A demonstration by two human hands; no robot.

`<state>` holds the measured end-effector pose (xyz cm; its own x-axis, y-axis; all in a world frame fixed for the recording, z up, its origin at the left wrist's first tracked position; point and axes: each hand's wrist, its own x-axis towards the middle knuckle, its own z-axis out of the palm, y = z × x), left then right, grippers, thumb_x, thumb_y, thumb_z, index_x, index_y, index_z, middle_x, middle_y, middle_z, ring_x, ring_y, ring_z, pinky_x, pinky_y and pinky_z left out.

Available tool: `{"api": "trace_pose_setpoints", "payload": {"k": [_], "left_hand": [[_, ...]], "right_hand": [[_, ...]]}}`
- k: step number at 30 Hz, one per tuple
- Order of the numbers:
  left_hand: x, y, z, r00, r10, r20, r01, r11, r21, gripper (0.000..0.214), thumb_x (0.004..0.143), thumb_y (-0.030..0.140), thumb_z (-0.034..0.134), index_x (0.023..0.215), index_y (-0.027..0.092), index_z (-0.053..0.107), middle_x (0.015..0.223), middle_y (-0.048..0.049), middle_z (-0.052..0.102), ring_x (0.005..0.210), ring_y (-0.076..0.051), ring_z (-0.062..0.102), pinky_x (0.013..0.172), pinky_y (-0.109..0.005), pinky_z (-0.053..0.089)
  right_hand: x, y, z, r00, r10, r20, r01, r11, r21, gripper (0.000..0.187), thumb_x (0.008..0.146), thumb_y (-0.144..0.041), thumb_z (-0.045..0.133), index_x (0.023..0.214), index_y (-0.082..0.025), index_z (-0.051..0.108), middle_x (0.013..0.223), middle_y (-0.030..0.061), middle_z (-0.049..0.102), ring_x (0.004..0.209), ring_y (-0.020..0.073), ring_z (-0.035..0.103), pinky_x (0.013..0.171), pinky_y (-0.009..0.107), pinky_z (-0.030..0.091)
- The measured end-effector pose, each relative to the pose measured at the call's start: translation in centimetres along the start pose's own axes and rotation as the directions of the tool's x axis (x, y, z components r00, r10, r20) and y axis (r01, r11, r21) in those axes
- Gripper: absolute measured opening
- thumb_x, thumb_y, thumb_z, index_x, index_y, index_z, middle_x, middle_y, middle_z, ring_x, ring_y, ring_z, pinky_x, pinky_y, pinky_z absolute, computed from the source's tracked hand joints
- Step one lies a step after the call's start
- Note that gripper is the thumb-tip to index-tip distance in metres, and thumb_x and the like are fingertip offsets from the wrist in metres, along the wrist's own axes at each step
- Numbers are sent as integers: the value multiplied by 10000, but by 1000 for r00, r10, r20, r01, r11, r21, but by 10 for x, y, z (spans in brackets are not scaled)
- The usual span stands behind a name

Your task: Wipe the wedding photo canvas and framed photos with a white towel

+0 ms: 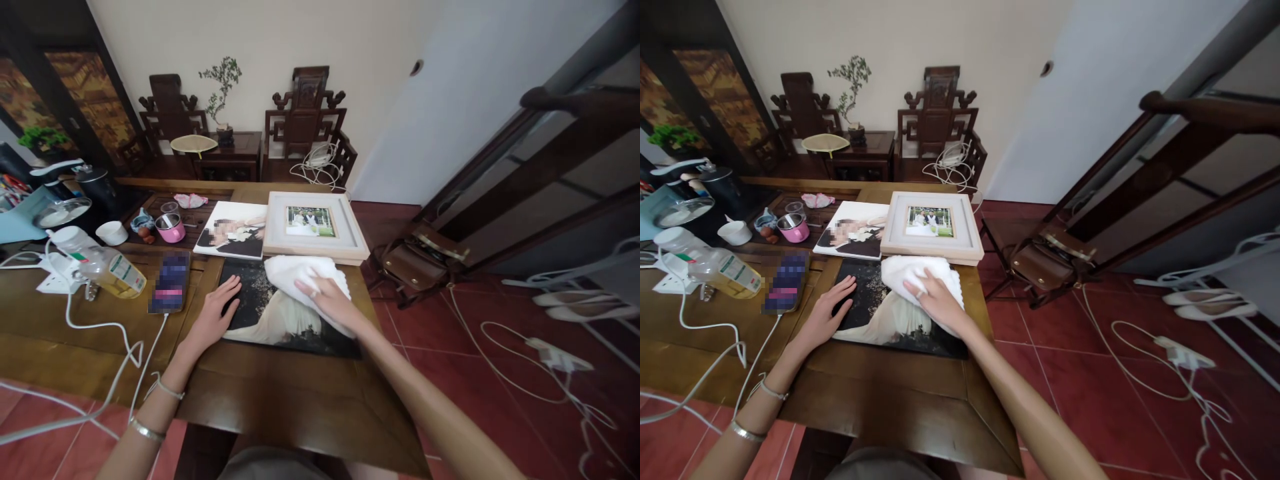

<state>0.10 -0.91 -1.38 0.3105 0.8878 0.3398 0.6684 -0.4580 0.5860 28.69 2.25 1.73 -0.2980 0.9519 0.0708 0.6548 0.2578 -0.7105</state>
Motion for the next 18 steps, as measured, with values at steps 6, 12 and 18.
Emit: {"api": "trace_pose_setpoints", "payload": {"k": [6, 12, 18], "left_hand": [[0, -2, 2, 1000, -10, -9, 10, 1000, -3, 373, 962, 286, 432, 1306, 200, 548, 1412, -117, 516, 1360, -240, 419, 1108, -505, 358], [1, 0, 2, 1000, -14, -18, 14, 1000, -6, 369, 957, 285, 440, 1291, 187, 564, 1411, -114, 518, 1359, -245, 421, 1125, -491, 346], [1, 1, 1, 1000, -29, -10, 28, 1000, -7, 368, 958, 289, 435, 1291, 199, 562, 1415, -109, 515, 1361, -245, 417, 1124, -500, 340]], "right_hand": [[3, -27, 14, 996, -85, 30, 86, 996, -29, 449, 958, -461, 368, 1120, -179, 678, 1308, 116, 606, 1386, 320, 332, 1158, 565, 181], [-79, -61, 29, 933, -269, 240, 282, 959, -22, 290, 928, -245, 442, 1089, -154, 665, 1425, 132, 492, 1406, 289, 297, 1171, 551, 166], [-83, -62, 23, 902, -290, 319, 289, 956, 53, 293, 931, -260, 458, 1147, -219, 652, 1360, 65, 571, 1383, 270, 347, 1173, 514, 202]]}}
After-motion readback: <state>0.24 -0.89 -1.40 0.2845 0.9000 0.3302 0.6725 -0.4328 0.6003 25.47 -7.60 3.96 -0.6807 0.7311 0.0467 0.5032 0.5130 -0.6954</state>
